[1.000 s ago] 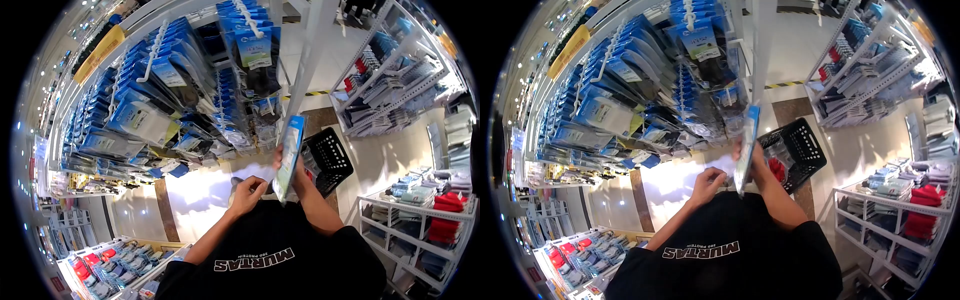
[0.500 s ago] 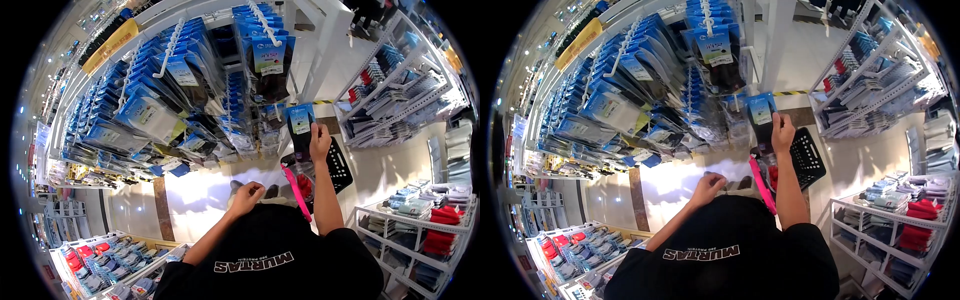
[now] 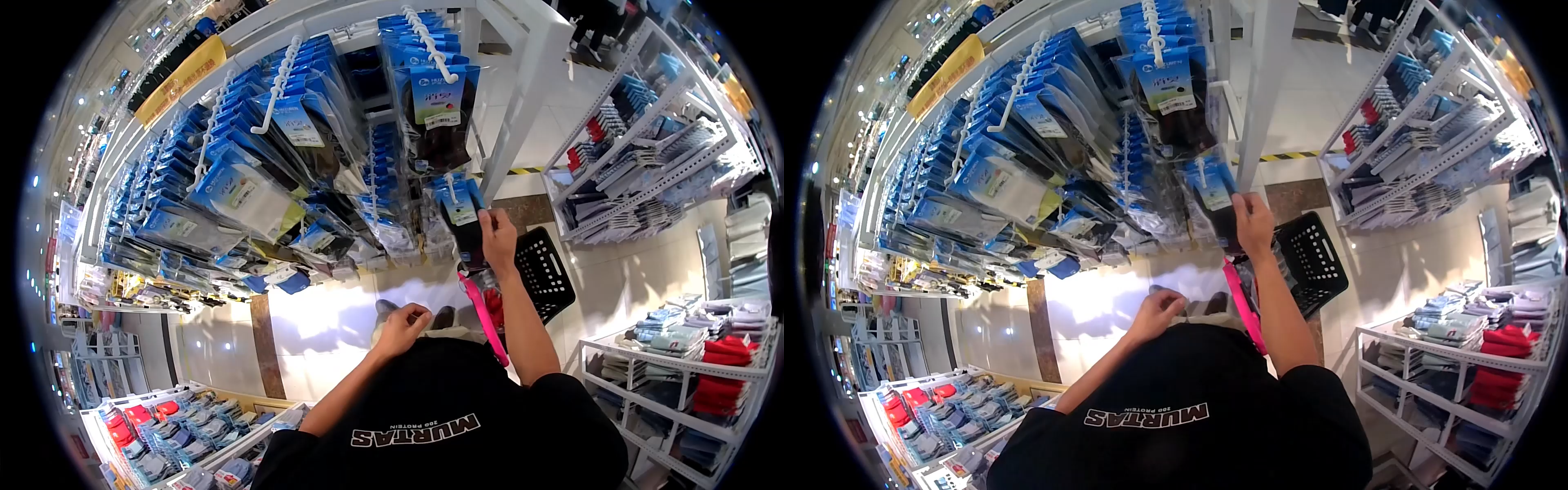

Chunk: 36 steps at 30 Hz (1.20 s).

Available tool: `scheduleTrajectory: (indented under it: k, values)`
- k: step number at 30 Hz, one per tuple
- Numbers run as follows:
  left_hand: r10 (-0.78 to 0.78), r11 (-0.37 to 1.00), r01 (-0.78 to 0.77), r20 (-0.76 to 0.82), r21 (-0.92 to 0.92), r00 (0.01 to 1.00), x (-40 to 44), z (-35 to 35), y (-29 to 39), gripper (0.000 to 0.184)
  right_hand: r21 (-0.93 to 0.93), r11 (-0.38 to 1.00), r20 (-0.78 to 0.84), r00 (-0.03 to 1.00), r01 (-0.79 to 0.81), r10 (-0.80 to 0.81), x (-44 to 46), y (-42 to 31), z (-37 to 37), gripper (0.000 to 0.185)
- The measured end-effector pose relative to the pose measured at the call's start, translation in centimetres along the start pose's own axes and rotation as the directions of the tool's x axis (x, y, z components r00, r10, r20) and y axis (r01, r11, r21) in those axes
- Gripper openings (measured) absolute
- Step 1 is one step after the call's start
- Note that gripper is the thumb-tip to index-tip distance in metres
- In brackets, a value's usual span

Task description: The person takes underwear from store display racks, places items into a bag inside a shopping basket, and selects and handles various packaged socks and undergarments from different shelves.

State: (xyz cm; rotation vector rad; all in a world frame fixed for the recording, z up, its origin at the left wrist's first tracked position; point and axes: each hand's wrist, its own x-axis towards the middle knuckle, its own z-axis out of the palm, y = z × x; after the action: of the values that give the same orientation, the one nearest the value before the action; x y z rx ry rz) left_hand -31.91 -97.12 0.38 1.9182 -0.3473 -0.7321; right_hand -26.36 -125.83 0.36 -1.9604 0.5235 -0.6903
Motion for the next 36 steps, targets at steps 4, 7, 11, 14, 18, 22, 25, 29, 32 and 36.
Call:
scheduleTrajectory:
  k: [4,7,11,14,18,22,25,29,32,36]
  values:
    - [0.029,1.0,-0.029,0.004,-0.008,1.0,0.2,0.3,-0.4,0.03,0.031,0.992,0.143,0.983,-0.123,0.117,0.1,0.6,0.9,0.034]
    - [0.039,0.999,-0.039,0.014,0.003,0.999,0.1,0.3,-0.4,0.03,0.017,1.0,0.119,0.993,-0.009,0.007,0.6,1.7,0.8,0.03]
    - [0.027,1.0,-0.027,0.02,-0.004,0.999,-0.1,-0.2,0.3,0.029,0.145,0.989,0.075,0.997,-0.019,0.008,2.1,-3.3,-1.0,0.028]
    - [0.026,1.0,-0.026,0.027,-0.007,0.999,-0.4,-0.3,0.9,0.028,0.337,0.941,0.032,0.998,0.035,-0.049,3.8,-8.0,-1.7,0.034]
    - [0.029,1.0,-0.029,0.033,0.007,0.999,-0.1,-0.4,1.0,0.029,0.425,0.872,-0.107,0.97,0.243,-0.218,5.5,-12.8,-0.6,0.052]
    - [0.041,0.999,-0.042,0.008,0.02,0.999,-0.3,-0.4,-0.1,0.032,0.553,0.818,-0.026,0.985,0.158,-0.173,6.2,-12.8,0.7,0.056]
    - [0.016,0.999,-0.016,0.015,0.045,1.0,-0.6,-0.5,0.1,0.032,0.641,0.764,0.067,0.985,0.078,-0.157,6.1,-13.3,1.1,0.05]
    - [0.016,0.998,-0.017,0.021,0.057,1.0,-0.7,-0.5,0.7,0.032,0.642,0.765,0.133,0.978,0.04,-0.163,6.1,-14.2,1.4,0.036]
    - [0.031,0.998,-0.032,0.014,0.046,0.999,-0.4,-0.2,0.3,0.032,0.598,0.799,0.104,0.982,0.067,-0.16,6.3,-13.7,1.7,0.025]
    - [0.026,0.998,-0.026,-0.002,0.057,1.0,-0.5,-0.4,1.7,0.032,0.7,0.706,0.005,0.989,0.104,-0.15,5.0,-13.4,0.2,0.02]
